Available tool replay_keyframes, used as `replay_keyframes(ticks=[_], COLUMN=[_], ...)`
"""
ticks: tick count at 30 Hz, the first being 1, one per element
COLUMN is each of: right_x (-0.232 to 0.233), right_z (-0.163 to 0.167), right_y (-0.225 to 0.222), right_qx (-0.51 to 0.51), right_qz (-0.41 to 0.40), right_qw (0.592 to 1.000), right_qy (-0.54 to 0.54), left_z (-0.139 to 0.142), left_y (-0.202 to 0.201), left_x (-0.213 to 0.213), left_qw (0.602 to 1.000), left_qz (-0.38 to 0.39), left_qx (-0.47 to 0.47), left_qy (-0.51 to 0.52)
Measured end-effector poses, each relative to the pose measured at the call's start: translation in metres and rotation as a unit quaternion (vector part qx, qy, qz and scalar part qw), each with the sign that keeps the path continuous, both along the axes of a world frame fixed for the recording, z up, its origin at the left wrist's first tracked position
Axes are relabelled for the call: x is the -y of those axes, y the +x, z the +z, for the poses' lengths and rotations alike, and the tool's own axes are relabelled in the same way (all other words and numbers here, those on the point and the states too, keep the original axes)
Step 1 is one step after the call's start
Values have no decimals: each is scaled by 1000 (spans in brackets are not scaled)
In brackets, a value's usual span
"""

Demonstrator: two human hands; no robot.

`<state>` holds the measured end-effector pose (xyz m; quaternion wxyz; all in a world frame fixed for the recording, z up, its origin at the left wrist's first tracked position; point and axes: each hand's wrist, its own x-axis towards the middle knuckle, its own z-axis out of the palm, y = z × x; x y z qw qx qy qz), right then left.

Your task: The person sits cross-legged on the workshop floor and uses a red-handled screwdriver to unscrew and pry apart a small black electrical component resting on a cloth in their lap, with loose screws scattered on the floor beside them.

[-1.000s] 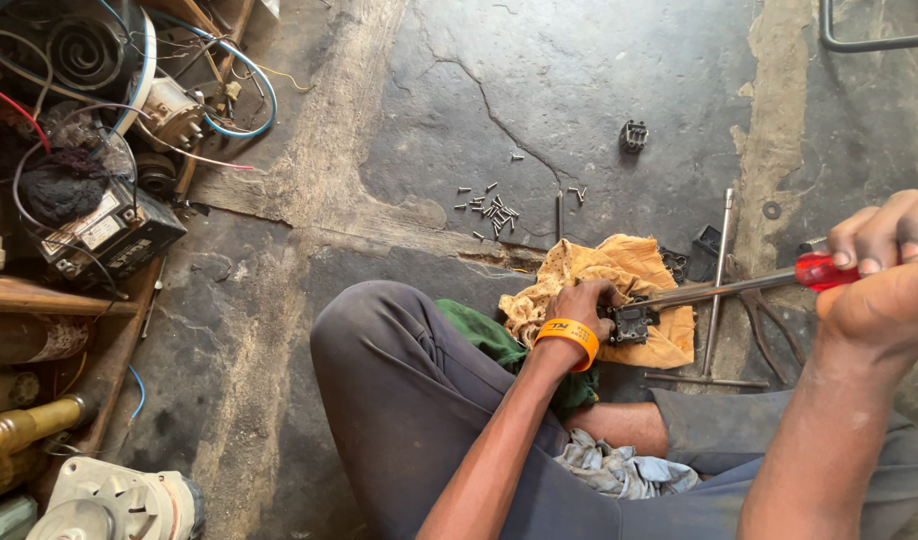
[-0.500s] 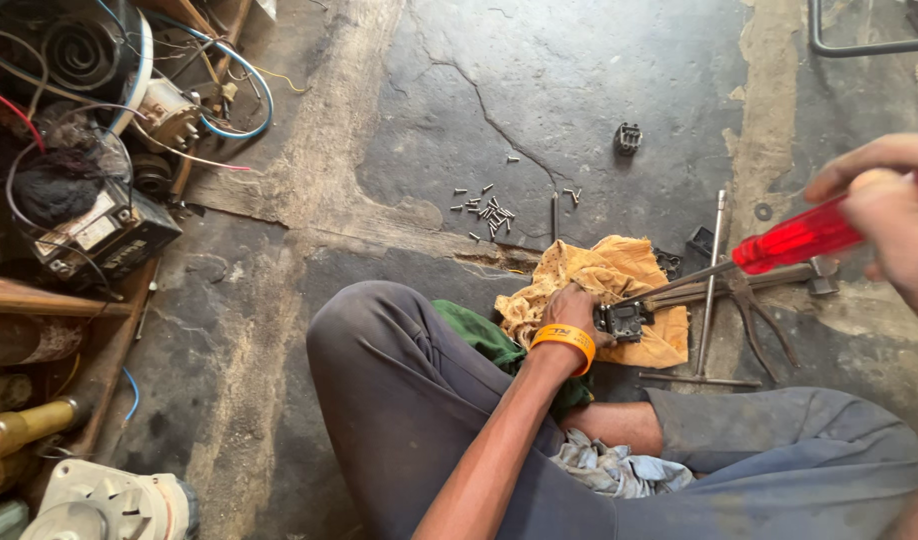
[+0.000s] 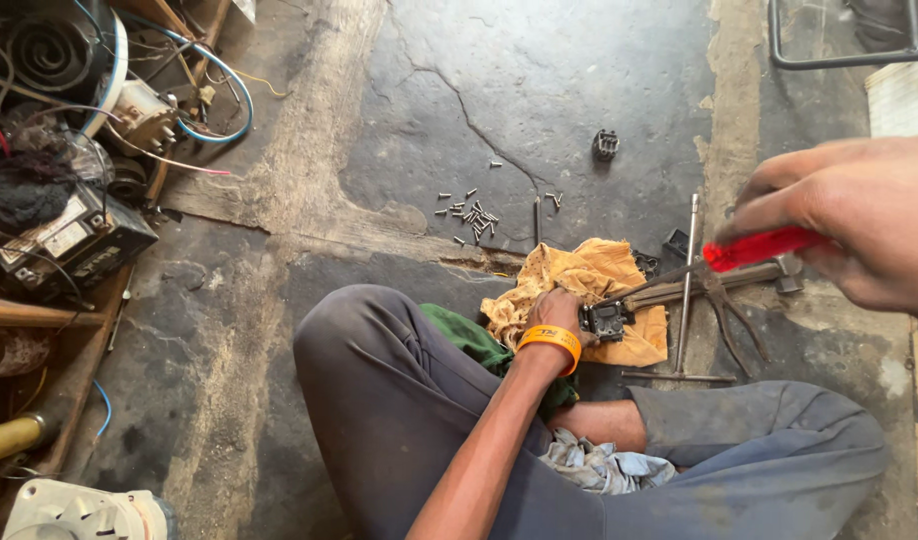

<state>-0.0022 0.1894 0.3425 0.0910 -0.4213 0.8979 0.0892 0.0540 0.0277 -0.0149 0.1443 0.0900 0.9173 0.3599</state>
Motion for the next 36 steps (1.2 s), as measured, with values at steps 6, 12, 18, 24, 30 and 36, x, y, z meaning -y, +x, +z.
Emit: replay_keyframes(ticks=[6, 12, 18, 24, 30, 36], right_x=[16, -7, 11, 7, 9, 22], right_z=[3, -5, -2, 9, 8, 11], right_y=[22, 21, 26, 19, 16, 26], right_qx=[25, 4, 89, 68, -27, 51], right_qz=[-256, 31, -276, -209, 66, -247], right_qw=[901, 999, 910, 956, 997, 907], right_qy=[350, -14, 296, 195, -42, 338], left_z=[9, 16, 23, 26, 26, 23], left_y=[-3, -1, 1, -1, 2, 3], left_x=[0, 1, 4, 3, 5, 3], left_qw=[999, 998, 1000, 997, 999, 1000], left_qz=[-12, -21, -7, -19, -14, -10], left_qx=[28, 49, 20, 66, 40, 22], left_qy=[-23, -28, 0, -18, 3, 10])
